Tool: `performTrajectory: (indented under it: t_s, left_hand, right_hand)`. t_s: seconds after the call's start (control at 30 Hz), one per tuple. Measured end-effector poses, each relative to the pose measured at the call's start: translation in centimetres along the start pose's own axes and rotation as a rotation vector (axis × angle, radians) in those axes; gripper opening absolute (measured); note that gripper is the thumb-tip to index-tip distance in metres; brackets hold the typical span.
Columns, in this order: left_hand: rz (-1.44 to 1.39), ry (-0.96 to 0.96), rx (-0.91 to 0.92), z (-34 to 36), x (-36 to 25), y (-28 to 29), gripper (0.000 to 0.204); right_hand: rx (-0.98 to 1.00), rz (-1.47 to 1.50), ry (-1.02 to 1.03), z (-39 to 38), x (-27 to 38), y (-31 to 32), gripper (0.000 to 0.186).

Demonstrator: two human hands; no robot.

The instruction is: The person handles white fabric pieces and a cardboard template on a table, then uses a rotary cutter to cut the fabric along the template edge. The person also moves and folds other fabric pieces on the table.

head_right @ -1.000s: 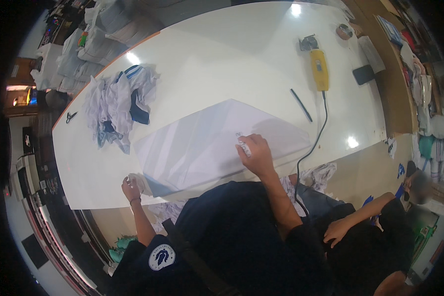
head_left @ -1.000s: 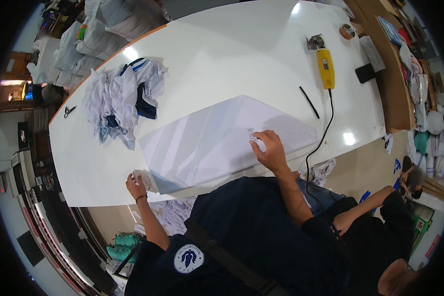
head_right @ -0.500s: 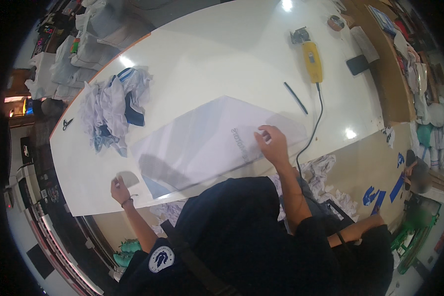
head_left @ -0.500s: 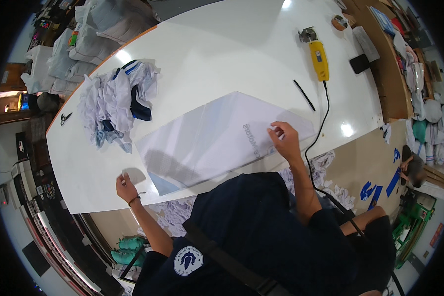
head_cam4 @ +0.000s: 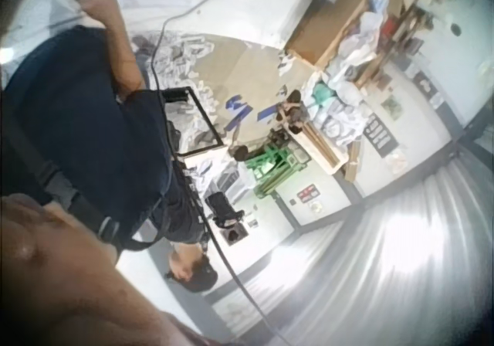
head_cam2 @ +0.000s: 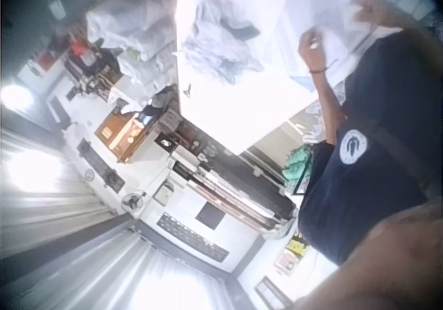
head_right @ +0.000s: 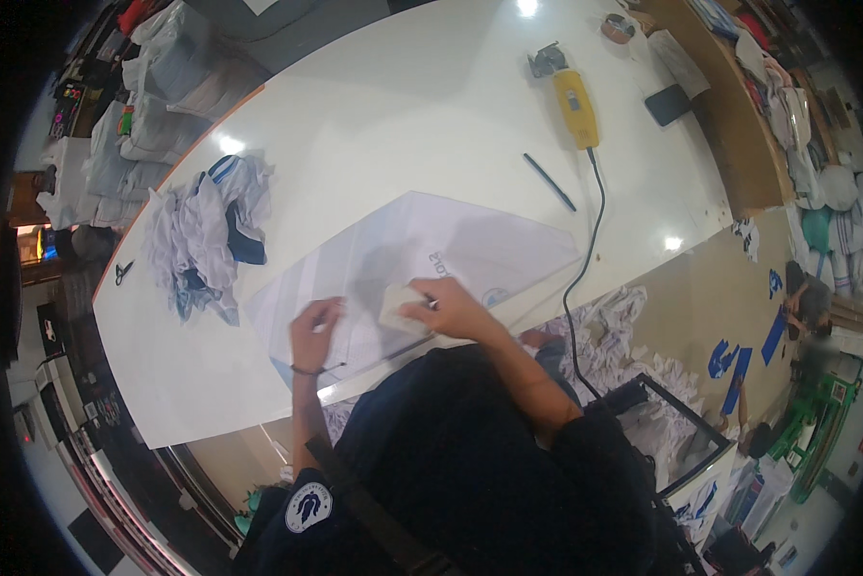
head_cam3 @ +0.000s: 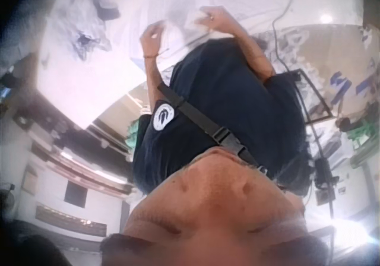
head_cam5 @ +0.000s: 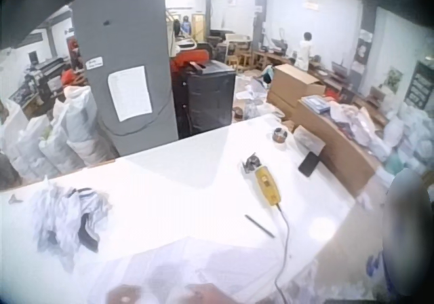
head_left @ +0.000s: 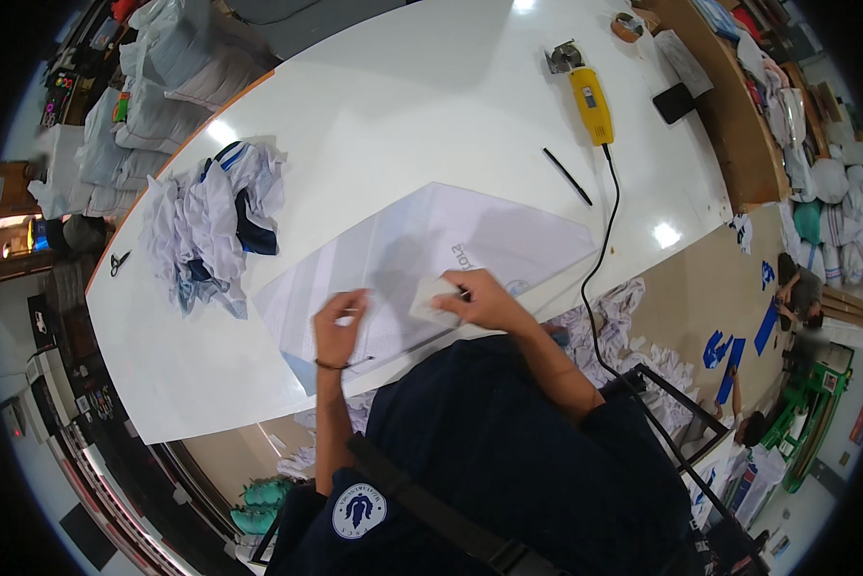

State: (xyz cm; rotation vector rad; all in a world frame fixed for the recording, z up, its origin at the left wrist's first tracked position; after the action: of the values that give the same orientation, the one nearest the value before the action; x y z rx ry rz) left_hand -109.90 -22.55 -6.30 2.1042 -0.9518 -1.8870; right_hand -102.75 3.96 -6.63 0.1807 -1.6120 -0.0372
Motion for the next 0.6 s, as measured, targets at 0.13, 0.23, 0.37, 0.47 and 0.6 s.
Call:
performTrajectory:
  t_s: [0.13, 0.23, 0.37, 0.47, 0.6]
  left_hand:
    - [0.85, 0.364, -0.585, -3.2, 17.4, 8.5, 0.069]
    - [0.763, 0.91, -0.655, -5.6, 18.7, 11.0, 0.085]
    - [0.58, 0.867, -0.708, -5.0, 20.2, 10.9, 0.066]
    - [0.492, 0.765, -0.622, -4.5, 22.4, 10.9, 0.047]
    - [0.648, 0.778, -0.606, -3.9, 22.3, 11.6, 0.033]
  right_hand:
    - [-0.555, 0.128, -0.114, -3.0, -4.6, 6.6, 0.017]
    - [-0.915, 0.415, 0.001, -5.2, -5.5, 12.5, 0.021]
    - [-1.122, 0.234, 0.057, -7.2, -4.1, 16.9, 0.026]
    - [-1.143, 0.076, -0.012, -8.0, -5.8, 18.6, 0.022]
    - [-1.068, -0.246, -0.276, -8.9, -6.2, 18.0, 0.024]
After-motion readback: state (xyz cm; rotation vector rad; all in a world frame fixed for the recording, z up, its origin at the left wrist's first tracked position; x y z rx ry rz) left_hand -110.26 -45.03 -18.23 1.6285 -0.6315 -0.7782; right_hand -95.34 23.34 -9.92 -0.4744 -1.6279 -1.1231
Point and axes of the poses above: each hand's wrist, its own z-axis towards the middle knuckle, its own y-axis out of the back of the hand, x = y × z, the point moved 2 cm from there along z, towards the middle knuckle, and after that the axes turned 5 degrees about y, right-handed, at the moved point
